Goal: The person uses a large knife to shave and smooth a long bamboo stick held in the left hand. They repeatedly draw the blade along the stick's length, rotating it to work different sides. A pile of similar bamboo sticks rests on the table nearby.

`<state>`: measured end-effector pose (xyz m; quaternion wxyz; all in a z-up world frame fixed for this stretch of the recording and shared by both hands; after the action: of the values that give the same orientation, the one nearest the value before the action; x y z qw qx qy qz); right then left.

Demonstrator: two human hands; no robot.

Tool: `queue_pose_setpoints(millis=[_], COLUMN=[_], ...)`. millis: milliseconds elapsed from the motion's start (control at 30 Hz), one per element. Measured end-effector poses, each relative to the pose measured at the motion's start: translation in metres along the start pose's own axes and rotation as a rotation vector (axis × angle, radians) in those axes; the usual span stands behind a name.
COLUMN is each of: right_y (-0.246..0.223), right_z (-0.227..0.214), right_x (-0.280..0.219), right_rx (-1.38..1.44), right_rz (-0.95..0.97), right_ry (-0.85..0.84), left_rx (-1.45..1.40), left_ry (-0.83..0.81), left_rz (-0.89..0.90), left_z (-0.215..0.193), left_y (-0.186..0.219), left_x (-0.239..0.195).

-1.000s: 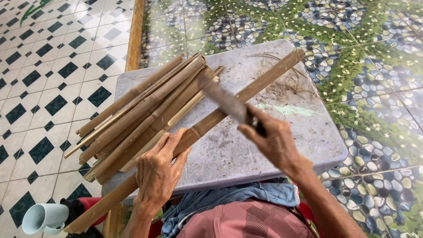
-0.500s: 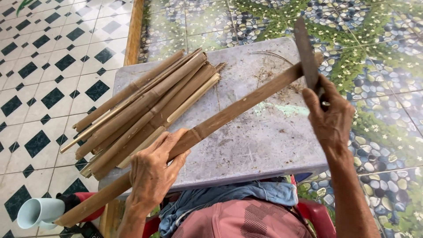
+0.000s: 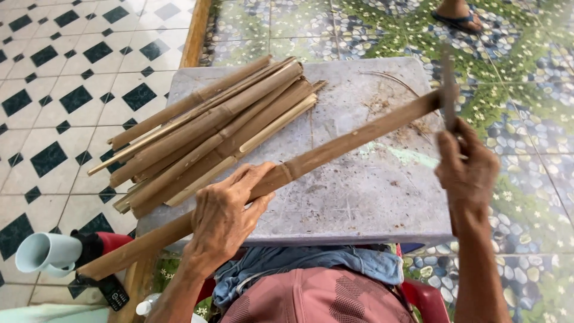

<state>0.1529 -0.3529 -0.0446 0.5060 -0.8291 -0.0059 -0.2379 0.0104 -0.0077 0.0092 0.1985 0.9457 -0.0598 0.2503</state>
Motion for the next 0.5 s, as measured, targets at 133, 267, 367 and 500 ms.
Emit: queue_pose_setpoints(millis=[133, 267, 367, 500], right_y=[0.001, 0.011, 0.004, 0.016], right_z=[-0.002, 0.022, 0.041, 0.059], right_x=[0.001, -0.006, -0.013, -0.021], right_rx=[0.432, 0.529, 0.483, 0.415], right_rz=[0.264, 0.346, 0.394, 0.447], right_ry=[0.012, -0.062, -0.148, -0.299], left_rx=[-0.157, -0.904, -1.628, -2.23], left_ry=[0.036, -0.024, -0.066, -0.371], left_rz=[-0.138, -0.403, -0.319, -0.236], left_z=[0.021, -0.026, -0.047, -0.075], left_y=[-0.024, -0.014, -0.003, 0.009], left_x=[0.0, 0.007, -0.007, -0.024])
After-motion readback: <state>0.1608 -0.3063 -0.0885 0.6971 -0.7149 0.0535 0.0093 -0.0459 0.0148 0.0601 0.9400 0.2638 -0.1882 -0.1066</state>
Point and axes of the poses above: each hand's wrist, its own x-axis towards the middle knuckle, its own z-axis out of the palm, y = z × x, the point moved 2 cm from there along x, towards the middle knuckle, and after that the axes turned 8 degrees about y, right-handed, at the moved point
